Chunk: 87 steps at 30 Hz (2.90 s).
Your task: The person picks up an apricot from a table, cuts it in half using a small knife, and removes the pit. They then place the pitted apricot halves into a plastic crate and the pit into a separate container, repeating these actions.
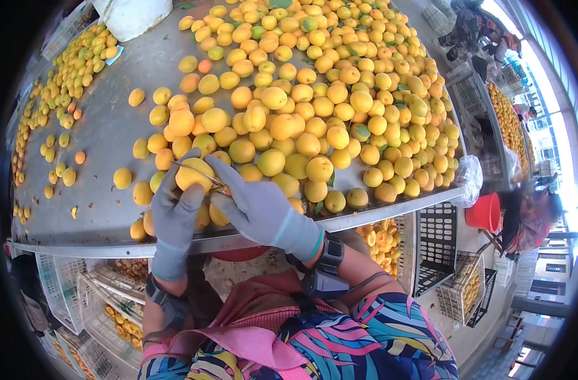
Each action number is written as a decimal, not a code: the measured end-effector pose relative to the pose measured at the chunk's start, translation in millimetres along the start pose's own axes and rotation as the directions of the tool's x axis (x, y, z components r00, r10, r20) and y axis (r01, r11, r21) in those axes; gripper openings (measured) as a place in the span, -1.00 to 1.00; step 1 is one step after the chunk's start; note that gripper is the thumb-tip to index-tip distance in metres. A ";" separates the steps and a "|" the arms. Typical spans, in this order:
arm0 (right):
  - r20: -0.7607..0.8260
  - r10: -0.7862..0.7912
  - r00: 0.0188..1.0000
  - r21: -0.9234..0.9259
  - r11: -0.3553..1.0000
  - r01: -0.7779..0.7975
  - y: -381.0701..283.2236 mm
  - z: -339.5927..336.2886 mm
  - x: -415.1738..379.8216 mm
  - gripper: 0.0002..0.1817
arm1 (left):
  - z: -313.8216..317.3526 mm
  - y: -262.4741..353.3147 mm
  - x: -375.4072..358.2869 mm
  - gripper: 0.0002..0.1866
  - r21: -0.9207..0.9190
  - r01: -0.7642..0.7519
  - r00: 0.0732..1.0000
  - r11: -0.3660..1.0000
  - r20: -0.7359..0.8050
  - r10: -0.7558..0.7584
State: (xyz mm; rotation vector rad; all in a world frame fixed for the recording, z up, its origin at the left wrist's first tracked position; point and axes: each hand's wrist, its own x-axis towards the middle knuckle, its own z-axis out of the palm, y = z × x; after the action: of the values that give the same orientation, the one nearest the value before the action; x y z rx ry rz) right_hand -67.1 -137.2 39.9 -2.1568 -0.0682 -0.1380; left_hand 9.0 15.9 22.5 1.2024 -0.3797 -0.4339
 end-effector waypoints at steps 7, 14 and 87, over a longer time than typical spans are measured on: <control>0.004 0.014 1.000 0.065 0.998 -0.014 0.0 -4.6 -1.9 -0.30 | 3.1 -7.6 -6.6 -0.53 -0.042 0.079 0.995 0.996 -0.065 -0.081; 0.020 0.010 1.000 0.039 0.999 -0.010 2.7 2.9 1.6 -0.31 | 1.3 1.0 -0.3 -0.59 0.240 -0.088 0.996 0.967 0.011 0.088; 0.125 0.002 0.992 -0.124 0.992 0.013 -1.3 -6.8 -0.9 -0.26 | -9.1 8.7 -7.0 -0.47 0.118 0.071 0.986 0.990 0.144 -0.087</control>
State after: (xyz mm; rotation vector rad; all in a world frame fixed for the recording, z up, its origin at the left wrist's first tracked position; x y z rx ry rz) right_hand -68.6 -142.2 44.6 -2.2891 -0.1410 -0.0108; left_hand 8.5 29.4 27.5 1.3019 -0.4912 -0.5793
